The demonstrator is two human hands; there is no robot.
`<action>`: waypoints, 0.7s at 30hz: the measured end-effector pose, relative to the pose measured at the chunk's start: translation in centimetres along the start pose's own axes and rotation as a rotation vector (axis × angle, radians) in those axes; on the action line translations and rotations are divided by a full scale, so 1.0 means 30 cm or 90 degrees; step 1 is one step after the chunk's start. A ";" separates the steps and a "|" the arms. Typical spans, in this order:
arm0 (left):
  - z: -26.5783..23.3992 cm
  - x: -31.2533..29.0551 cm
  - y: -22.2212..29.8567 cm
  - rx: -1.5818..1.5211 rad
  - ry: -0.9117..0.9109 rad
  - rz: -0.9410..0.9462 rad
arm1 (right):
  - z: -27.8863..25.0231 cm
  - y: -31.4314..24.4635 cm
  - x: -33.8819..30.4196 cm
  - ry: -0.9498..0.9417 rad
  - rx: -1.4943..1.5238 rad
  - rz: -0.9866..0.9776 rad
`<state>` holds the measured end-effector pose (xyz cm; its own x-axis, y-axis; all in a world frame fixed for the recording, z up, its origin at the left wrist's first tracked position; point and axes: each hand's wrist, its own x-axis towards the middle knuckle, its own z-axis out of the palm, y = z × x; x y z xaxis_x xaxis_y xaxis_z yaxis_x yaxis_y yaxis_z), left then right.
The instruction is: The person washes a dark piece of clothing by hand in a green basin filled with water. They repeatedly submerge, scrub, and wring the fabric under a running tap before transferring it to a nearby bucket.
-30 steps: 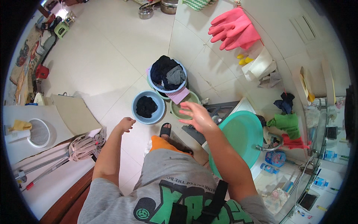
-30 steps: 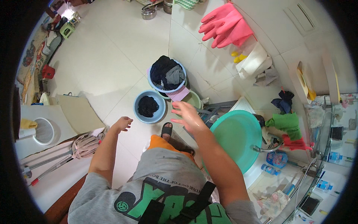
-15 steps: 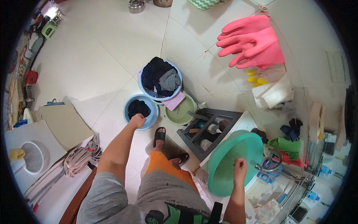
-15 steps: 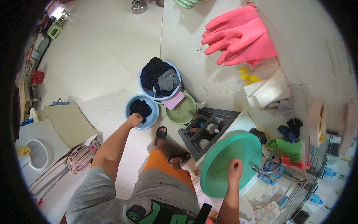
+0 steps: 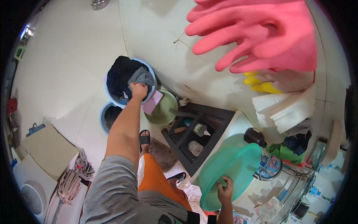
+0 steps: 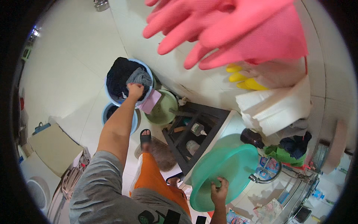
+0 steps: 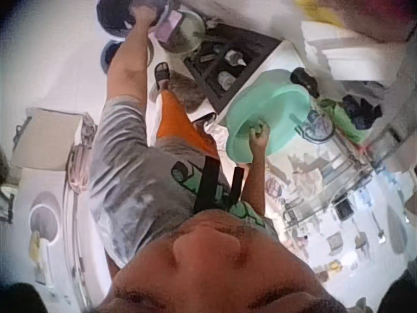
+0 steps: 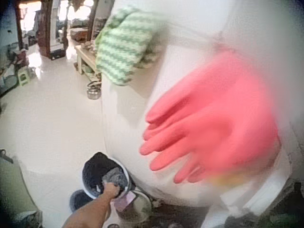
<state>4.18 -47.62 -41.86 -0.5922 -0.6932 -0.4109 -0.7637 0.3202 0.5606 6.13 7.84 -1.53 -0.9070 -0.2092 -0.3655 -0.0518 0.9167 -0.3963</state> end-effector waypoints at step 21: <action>-0.131 -0.056 0.012 -0.059 0.137 0.019 | -0.035 0.017 0.036 -0.122 -0.052 0.012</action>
<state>5.92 -48.87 -38.14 -0.5385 -0.8092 -0.2352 -0.7138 0.2896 0.6377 4.69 8.45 -1.24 -0.8123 -0.2454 -0.5290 -0.0758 0.9439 -0.3215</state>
